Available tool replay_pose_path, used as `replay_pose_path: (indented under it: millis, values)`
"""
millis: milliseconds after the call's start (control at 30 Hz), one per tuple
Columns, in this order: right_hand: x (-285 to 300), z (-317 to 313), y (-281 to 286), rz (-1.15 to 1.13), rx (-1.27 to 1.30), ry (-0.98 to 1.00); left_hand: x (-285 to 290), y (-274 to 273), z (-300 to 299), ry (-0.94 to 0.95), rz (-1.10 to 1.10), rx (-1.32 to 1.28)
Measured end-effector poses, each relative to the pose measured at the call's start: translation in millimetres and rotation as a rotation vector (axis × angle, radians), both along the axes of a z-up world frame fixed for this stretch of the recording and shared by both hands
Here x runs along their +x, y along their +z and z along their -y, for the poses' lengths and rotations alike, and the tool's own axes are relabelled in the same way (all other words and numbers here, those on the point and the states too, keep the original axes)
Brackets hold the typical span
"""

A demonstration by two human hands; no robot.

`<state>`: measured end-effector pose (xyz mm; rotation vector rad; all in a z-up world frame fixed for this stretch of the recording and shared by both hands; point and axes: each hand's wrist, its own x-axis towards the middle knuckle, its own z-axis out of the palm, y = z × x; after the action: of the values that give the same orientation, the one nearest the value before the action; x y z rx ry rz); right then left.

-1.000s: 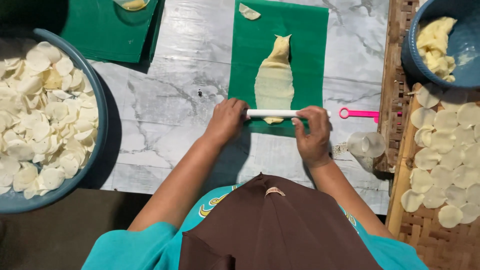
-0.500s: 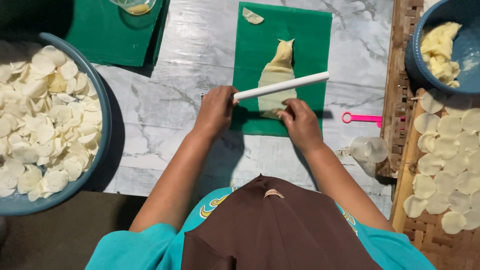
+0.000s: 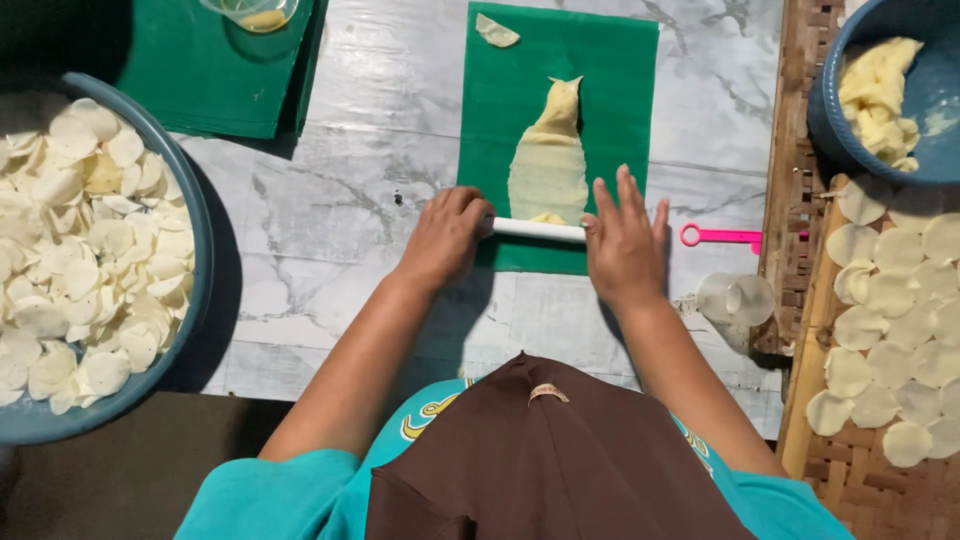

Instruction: Rolling out dough into a thin sheet on a green mat using a rolling pin.

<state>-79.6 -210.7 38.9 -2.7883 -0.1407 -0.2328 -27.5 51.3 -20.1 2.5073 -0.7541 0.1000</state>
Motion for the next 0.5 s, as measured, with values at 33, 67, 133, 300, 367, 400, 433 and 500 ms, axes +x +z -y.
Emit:
replay_pose_path:
  millis: [33, 67, 133, 300, 367, 400, 433, 500]
  values:
    - [3.3, -0.9, -11.9, -0.002, 0.001, -0.004, -0.4, 8.2, 5.7, -0.004, -0.002, 0.001]
    - [6.8, -1.9, -23.9, 0.036, -0.067, -0.024, -0.5, 16.2, 11.2, 0.043, 0.04, -0.004]
    - [18.7, -1.9, -41.8, 0.068, -0.135, -0.047, 6.2, 24.3, 23.9, 0.086, 0.076, -0.008]
    - [67.2, 4.1, -54.0, 0.073, -0.159, -0.101, 45.5, 22.1, 46.3, 0.302, -0.161, 0.203]
    - [84.5, 8.6, -55.2, 0.1, -0.175, -0.1, 57.4, 18.1, 48.9, 0.315, -0.173, 0.21]
    - [92.3, 10.6, -56.6, 0.123, -0.191, -0.099, 62.7, 15.4, 50.0, 0.326, -0.188, 0.218]
    - [90.7, 7.4, -51.9, 0.119, -0.189, -0.098, 61.1, 13.2, 50.5, 0.326, -0.191, 0.221]
    - [89.7, 1.6, -41.7, -0.036, -0.151, -0.139, 59.7, 9.0, 52.1, 0.356, -0.054, 0.183]
